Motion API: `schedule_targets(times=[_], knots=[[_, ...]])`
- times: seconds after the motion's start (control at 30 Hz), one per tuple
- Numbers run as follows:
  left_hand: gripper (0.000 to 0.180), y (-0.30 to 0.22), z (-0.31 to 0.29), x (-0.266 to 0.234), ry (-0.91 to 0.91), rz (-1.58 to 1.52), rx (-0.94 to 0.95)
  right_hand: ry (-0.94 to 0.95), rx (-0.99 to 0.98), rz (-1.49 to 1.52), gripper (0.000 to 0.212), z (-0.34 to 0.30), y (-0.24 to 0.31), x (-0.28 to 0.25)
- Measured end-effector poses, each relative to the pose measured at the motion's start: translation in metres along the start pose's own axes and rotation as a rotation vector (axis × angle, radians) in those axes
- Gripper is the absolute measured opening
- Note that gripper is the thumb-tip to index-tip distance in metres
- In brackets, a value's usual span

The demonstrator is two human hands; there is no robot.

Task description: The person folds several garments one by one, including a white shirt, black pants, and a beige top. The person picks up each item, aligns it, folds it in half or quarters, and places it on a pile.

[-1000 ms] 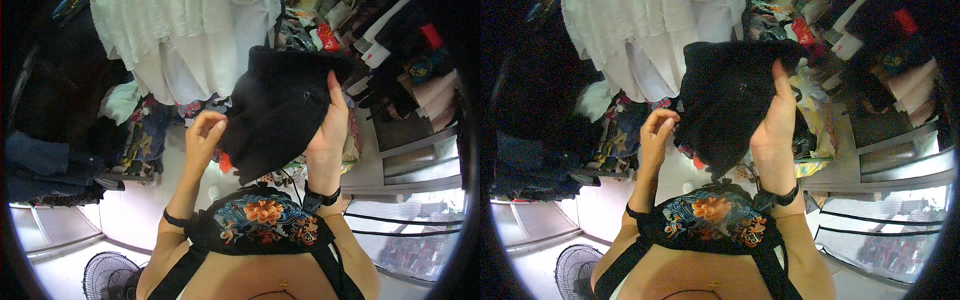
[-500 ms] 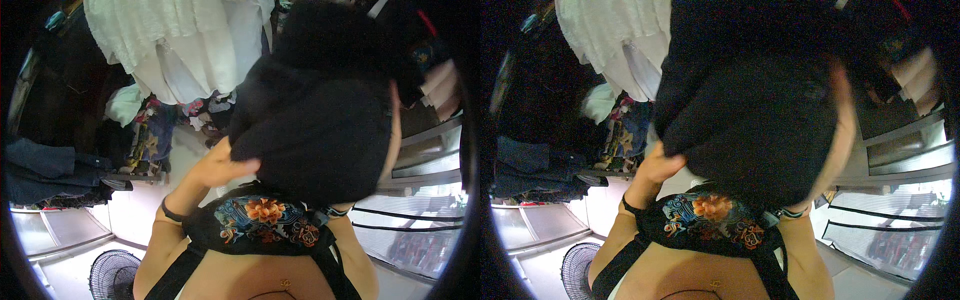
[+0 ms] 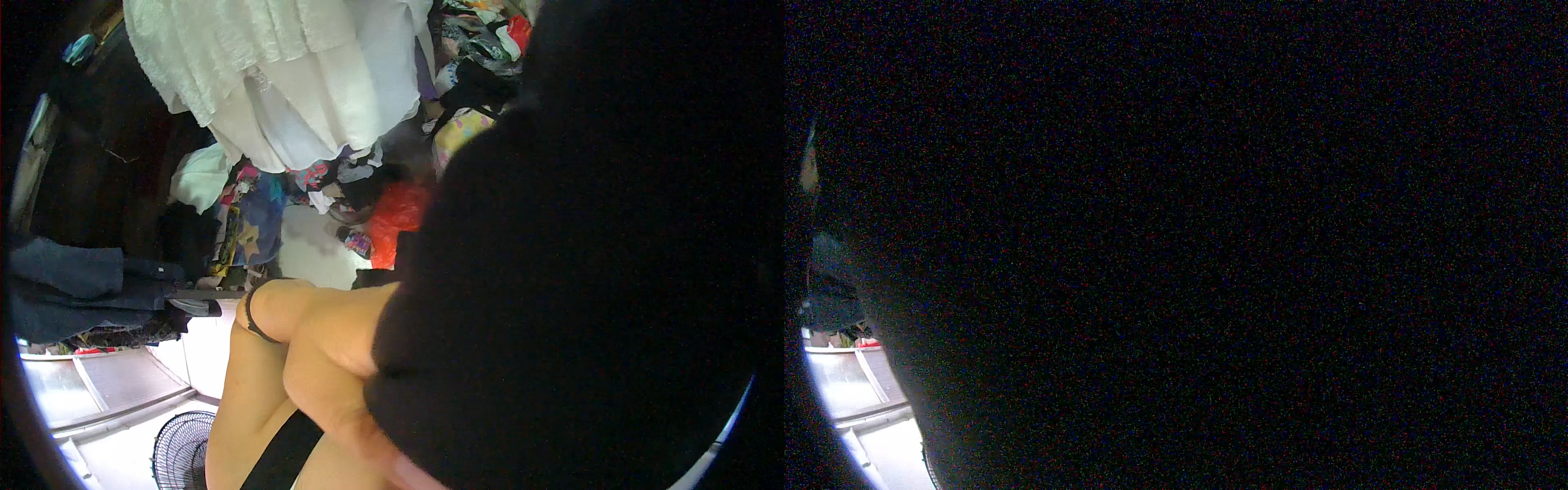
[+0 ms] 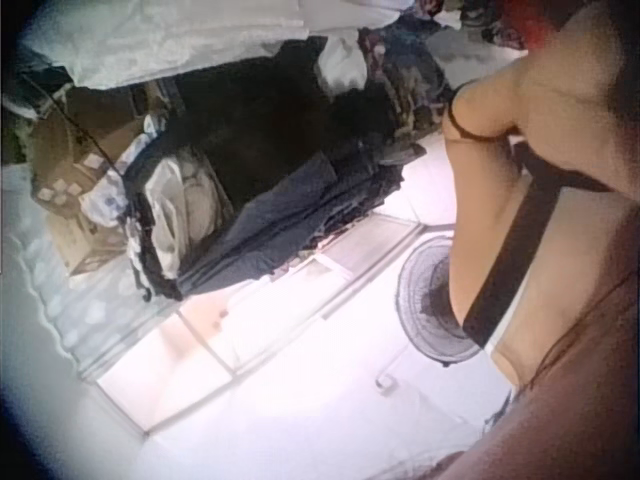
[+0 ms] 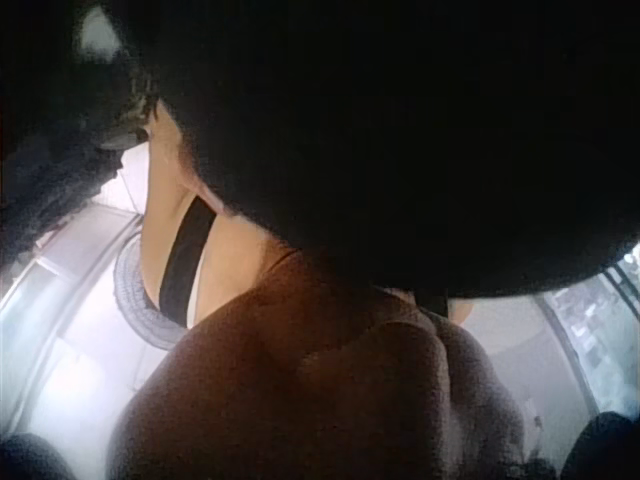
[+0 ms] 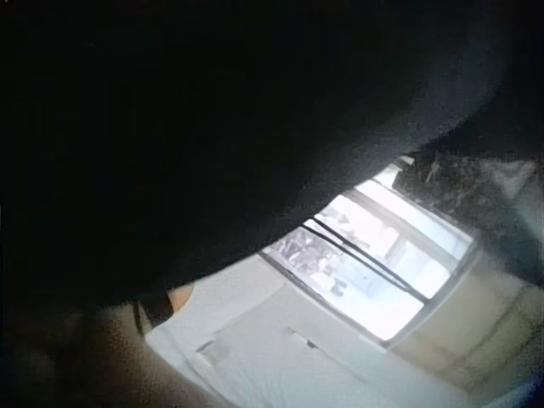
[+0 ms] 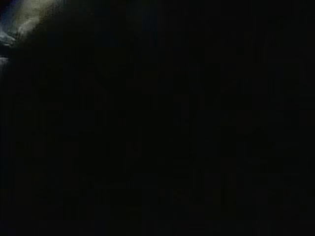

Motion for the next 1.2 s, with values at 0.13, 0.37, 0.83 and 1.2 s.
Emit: schedule_targets(times=[0.13,0.37,0.83,1.2], knots=[[0.053,-0.003,0.008,0.000,-0.044,0.076,0.016,-0.006,-0.031,-0.021,0.041,0.001,0.002,-0.002],[0.057,-0.026,0.025,-0.018,-0.346,0.439,0.122,-0.010,-0.071,-0.044,0.044,0.008,0.000,-0.002],[0.061,-0.012,0.018,-0.097,-1.001,0.350,0.018,0.557,0.343,-0.026,0.062,0.004,-0.092,0.073],[0.036,-0.019,-0.067,-0.150,-1.464,0.579,0.048,0.661,0.281,-0.399,0.060,-0.025,-0.097,0.029]])
Point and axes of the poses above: each hand's wrist, its own z-axis towards the middle knuckle, its own x-axis out of the palm, y = z × x, the point moved 2 cm from there along z, towards the middle knuckle
